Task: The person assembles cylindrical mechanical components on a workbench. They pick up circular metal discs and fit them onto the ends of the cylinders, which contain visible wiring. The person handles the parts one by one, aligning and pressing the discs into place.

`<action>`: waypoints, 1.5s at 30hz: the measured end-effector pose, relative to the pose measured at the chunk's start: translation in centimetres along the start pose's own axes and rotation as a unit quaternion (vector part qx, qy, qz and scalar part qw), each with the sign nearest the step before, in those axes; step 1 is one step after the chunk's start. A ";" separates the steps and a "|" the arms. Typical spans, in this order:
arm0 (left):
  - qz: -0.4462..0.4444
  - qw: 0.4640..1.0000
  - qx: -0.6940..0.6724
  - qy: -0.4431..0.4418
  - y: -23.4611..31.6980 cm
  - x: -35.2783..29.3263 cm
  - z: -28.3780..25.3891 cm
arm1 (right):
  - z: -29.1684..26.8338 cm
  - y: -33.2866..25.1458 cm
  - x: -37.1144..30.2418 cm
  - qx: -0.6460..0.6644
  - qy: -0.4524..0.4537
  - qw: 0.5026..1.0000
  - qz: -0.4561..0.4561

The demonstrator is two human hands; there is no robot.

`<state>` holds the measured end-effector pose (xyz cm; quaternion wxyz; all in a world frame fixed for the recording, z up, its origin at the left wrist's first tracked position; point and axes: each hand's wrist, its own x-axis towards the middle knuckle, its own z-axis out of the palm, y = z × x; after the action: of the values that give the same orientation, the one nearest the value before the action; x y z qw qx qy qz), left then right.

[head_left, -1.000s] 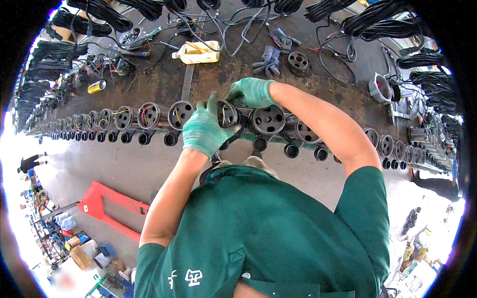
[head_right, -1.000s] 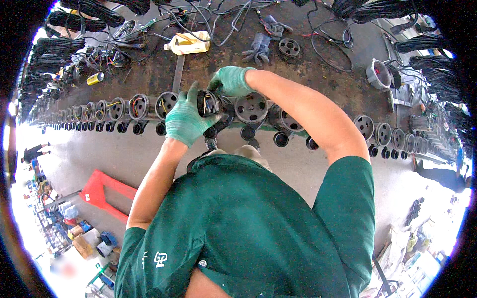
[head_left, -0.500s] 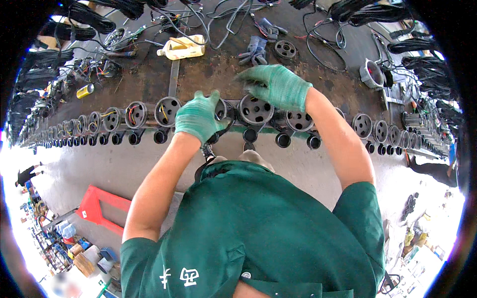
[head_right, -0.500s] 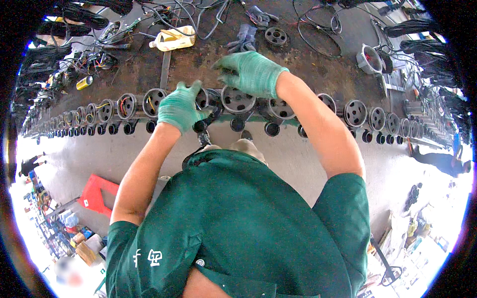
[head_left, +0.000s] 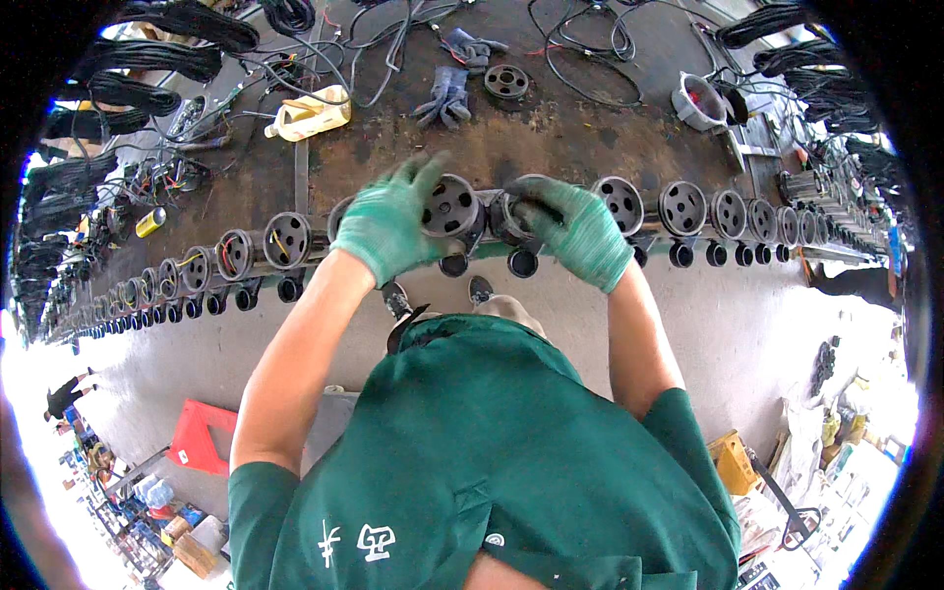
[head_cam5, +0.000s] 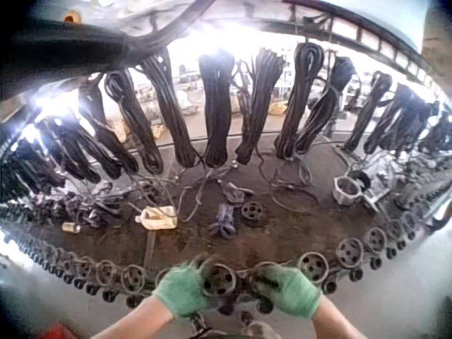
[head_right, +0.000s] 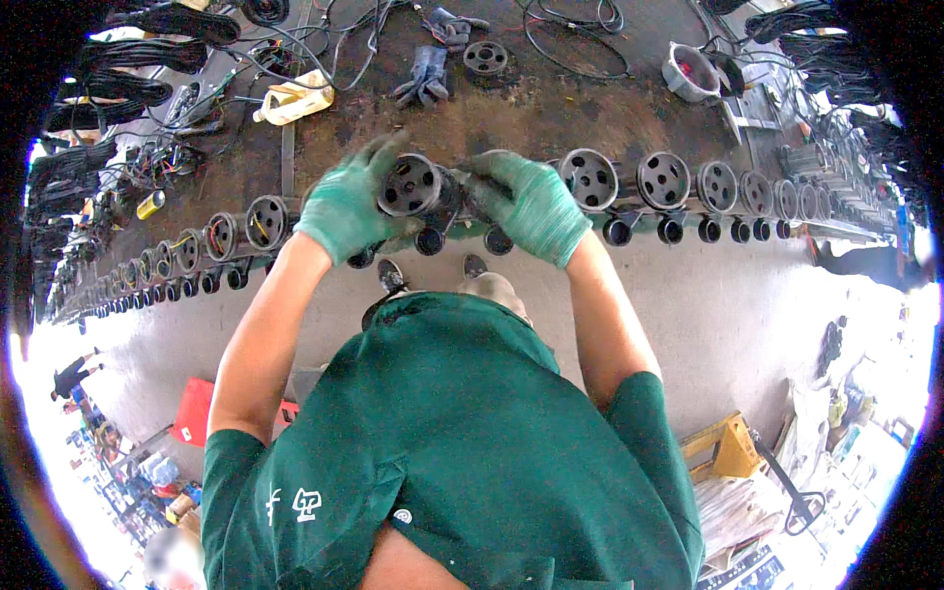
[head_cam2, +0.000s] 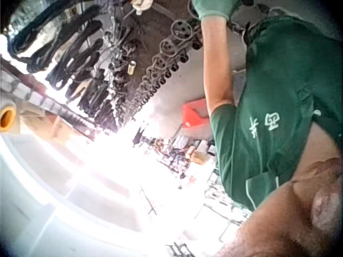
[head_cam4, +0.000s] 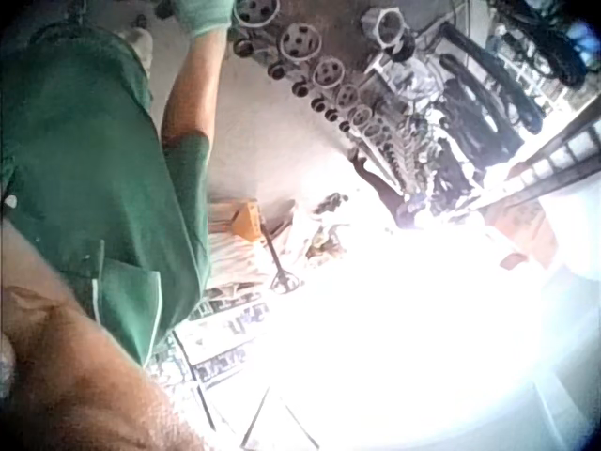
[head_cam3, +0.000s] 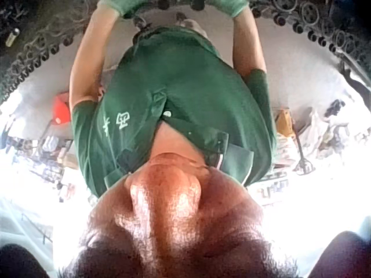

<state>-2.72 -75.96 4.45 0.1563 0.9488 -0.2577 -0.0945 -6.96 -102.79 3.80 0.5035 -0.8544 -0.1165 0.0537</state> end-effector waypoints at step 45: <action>0.007 0.974 -0.165 0.153 -2.4 -2.6 0.8 | 5.9 -4.7 2.1 -0.253 -0.154 0.948 -0.118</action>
<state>-4.05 -72.82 3.09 0.3491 0.9112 -0.2184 0.0113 -6.86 -95.06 5.14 0.2498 -0.9152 -0.3020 0.0937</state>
